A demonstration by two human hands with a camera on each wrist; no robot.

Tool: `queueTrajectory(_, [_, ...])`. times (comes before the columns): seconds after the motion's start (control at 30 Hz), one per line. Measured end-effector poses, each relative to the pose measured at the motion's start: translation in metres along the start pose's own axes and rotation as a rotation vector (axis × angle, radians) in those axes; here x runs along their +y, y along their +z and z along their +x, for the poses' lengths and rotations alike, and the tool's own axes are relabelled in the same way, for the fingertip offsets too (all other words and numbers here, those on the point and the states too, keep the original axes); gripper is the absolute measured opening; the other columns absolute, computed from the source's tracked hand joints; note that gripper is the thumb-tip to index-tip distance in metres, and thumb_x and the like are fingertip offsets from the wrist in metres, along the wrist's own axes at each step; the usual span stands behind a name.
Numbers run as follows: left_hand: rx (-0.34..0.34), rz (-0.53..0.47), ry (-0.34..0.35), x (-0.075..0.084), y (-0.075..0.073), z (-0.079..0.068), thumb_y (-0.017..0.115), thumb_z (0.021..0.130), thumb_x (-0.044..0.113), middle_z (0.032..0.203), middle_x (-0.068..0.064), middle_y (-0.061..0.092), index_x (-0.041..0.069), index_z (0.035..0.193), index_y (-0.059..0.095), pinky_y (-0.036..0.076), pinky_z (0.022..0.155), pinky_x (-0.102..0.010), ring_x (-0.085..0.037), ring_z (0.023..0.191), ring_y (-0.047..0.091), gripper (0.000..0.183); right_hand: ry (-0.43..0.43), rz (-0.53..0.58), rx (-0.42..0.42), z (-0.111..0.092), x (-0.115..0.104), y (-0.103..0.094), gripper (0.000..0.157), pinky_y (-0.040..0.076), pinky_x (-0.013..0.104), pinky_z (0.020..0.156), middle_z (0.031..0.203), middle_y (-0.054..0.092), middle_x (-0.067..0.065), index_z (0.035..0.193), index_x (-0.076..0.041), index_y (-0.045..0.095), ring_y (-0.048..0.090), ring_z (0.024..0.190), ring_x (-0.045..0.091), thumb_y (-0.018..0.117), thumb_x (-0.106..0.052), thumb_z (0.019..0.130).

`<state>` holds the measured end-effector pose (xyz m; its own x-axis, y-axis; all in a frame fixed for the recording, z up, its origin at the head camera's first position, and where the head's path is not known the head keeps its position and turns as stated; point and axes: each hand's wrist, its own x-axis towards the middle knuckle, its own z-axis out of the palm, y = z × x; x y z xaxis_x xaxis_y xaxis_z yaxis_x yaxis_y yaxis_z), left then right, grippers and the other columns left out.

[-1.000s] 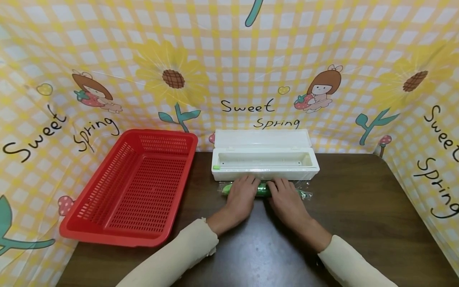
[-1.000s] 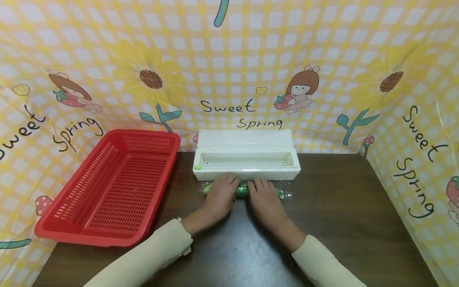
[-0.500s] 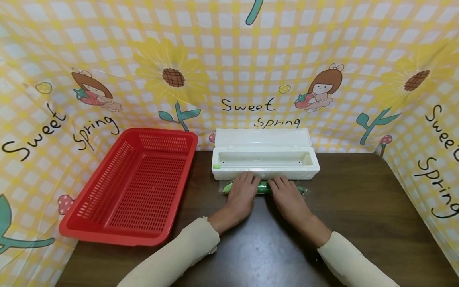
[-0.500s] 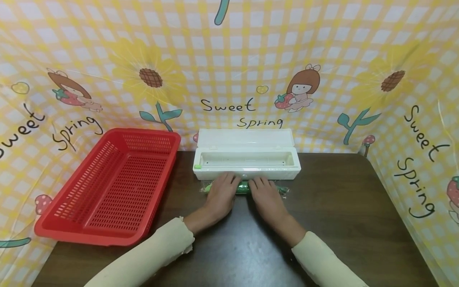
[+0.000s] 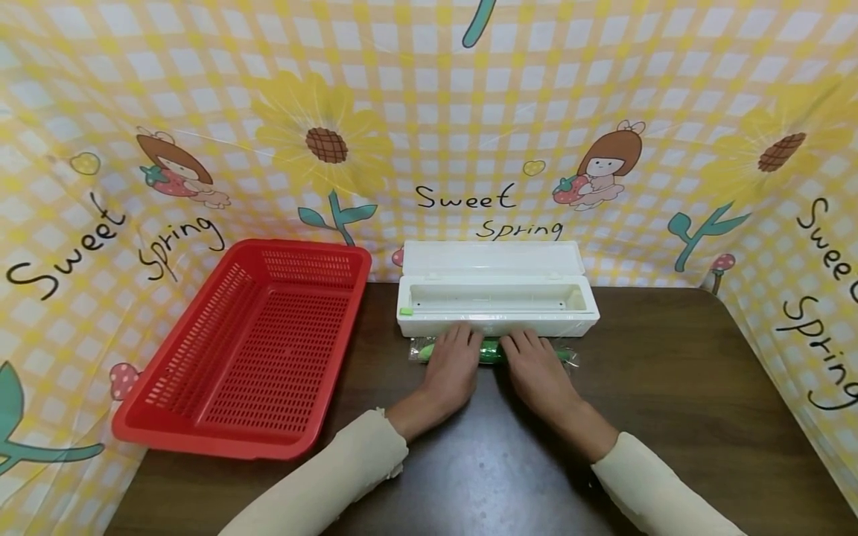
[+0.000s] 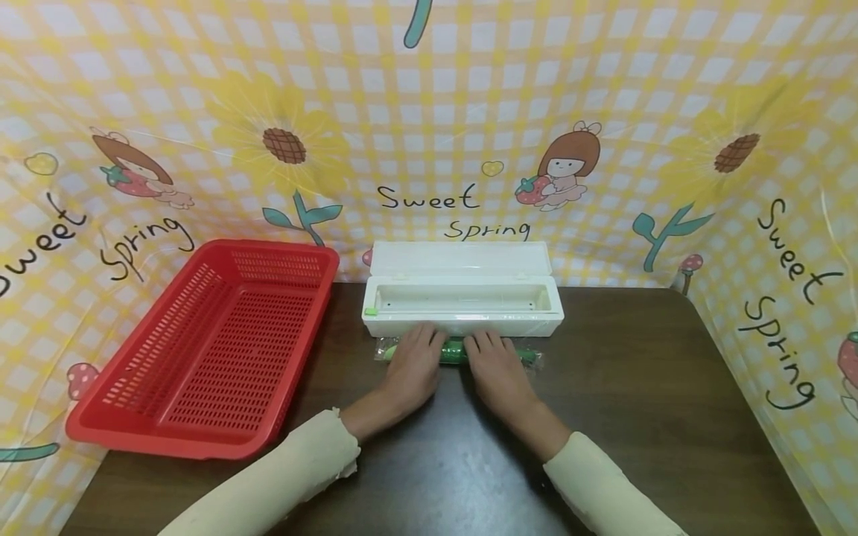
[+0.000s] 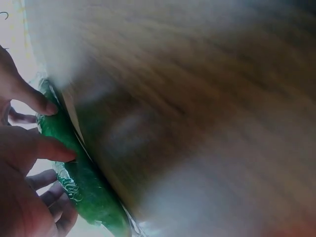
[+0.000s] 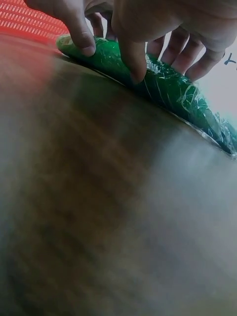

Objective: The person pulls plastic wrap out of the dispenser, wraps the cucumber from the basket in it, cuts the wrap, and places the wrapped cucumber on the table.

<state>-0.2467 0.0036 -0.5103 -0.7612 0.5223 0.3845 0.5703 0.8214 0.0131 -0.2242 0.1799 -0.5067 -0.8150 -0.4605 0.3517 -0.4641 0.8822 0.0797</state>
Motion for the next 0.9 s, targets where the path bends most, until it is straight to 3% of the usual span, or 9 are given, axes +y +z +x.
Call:
queueTrajectory(0.27, [0.014, -0.008, 0.005, -0.0013, 0.0011, -0.0017, 0.067, 0.069, -0.002, 0.100, -0.007, 0.053, 0.008, 0.105, 0.060, 0.044, 0.078, -0.035, -0.023, 0.097, 0.050, 0.038, 0.003, 0.006, -0.011, 0.0006, 0.0004, -0.0006, 0.027, 0.046, 0.041, 0.074, 0.101, 0.052, 0.010, 0.105, -0.004, 0.054, 0.051, 0.093, 0.027, 0.065, -0.004, 0.080])
queueTrajectory(0.9, [0.043, -0.002, -0.027, -0.0001, 0.0006, -0.0066, 0.065, 0.075, 0.006, 0.103, -0.007, 0.054, 0.008, 0.109, 0.060, 0.042, 0.079, -0.035, -0.023, 0.099, 0.050, 0.035, 0.007, 0.009, -0.008, 0.0004, -0.0008, -0.0002, 0.026, 0.046, 0.041, 0.076, 0.101, 0.053, 0.009, 0.104, -0.005, 0.056, 0.052, 0.092, 0.027, 0.066, -0.005, 0.080])
